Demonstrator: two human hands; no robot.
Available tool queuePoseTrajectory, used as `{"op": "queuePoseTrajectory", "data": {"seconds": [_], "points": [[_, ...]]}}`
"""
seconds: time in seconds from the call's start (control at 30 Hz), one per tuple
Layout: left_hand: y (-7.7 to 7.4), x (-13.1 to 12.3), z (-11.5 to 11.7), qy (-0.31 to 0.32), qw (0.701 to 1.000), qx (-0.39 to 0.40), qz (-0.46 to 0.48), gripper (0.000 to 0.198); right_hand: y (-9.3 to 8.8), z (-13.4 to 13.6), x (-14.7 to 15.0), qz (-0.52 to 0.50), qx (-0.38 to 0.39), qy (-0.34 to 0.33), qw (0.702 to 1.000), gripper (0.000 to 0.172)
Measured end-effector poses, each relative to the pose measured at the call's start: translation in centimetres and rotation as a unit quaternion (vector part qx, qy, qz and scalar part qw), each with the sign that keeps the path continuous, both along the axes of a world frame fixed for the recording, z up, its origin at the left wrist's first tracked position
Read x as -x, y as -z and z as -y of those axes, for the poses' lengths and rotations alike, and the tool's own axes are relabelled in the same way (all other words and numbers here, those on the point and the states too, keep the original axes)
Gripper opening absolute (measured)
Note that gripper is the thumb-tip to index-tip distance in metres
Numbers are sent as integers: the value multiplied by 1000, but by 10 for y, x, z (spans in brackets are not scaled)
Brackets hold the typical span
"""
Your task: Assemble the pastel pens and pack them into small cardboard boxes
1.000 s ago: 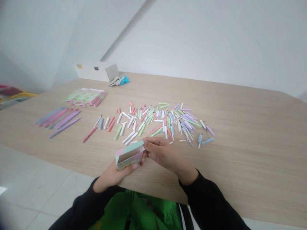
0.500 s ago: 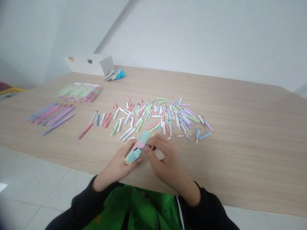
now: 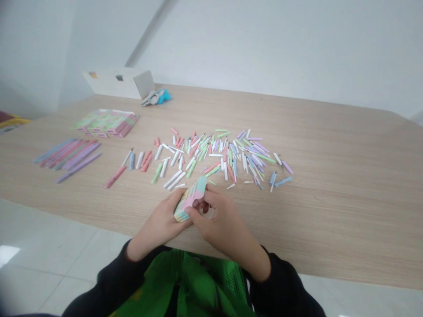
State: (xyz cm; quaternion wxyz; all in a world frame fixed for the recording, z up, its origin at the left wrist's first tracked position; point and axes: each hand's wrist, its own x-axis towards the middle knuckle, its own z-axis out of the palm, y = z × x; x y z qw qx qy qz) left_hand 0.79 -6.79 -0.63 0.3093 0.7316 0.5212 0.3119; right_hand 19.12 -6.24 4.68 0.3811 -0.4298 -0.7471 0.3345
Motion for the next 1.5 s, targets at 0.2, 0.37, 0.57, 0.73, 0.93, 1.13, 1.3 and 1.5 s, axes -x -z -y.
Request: {"op": "queuePoseTrajectory", "data": {"seconds": [0.2,0.37,0.57,0.73,0.93,1.13,1.3,1.5], "points": [[-5,4,-2,76,992,35,90,43,-8,1,-6,18,-68,-45,996,13],[-14,15,1,171,964,96,181,53,-23,-11,-15,68,-215,-55,973,20],[-17,27,3,155,958,110,217,60,-18,-16,-5,112,-215,-151,958,33],[-12,39,8,143,938,162,272,56,-21,-21,8,118,-165,-175,963,37],[-8,59,18,125,919,179,327,60,-31,-37,39,141,-114,-233,956,26],[-1,97,30,16,950,99,297,95,-30,-58,88,127,-47,-342,930,7],[8,137,46,-62,955,63,284,80,-41,-85,140,123,32,-445,887,15],[29,198,71,-176,893,101,402,66,-26,-159,246,150,66,-449,879,15]]}}
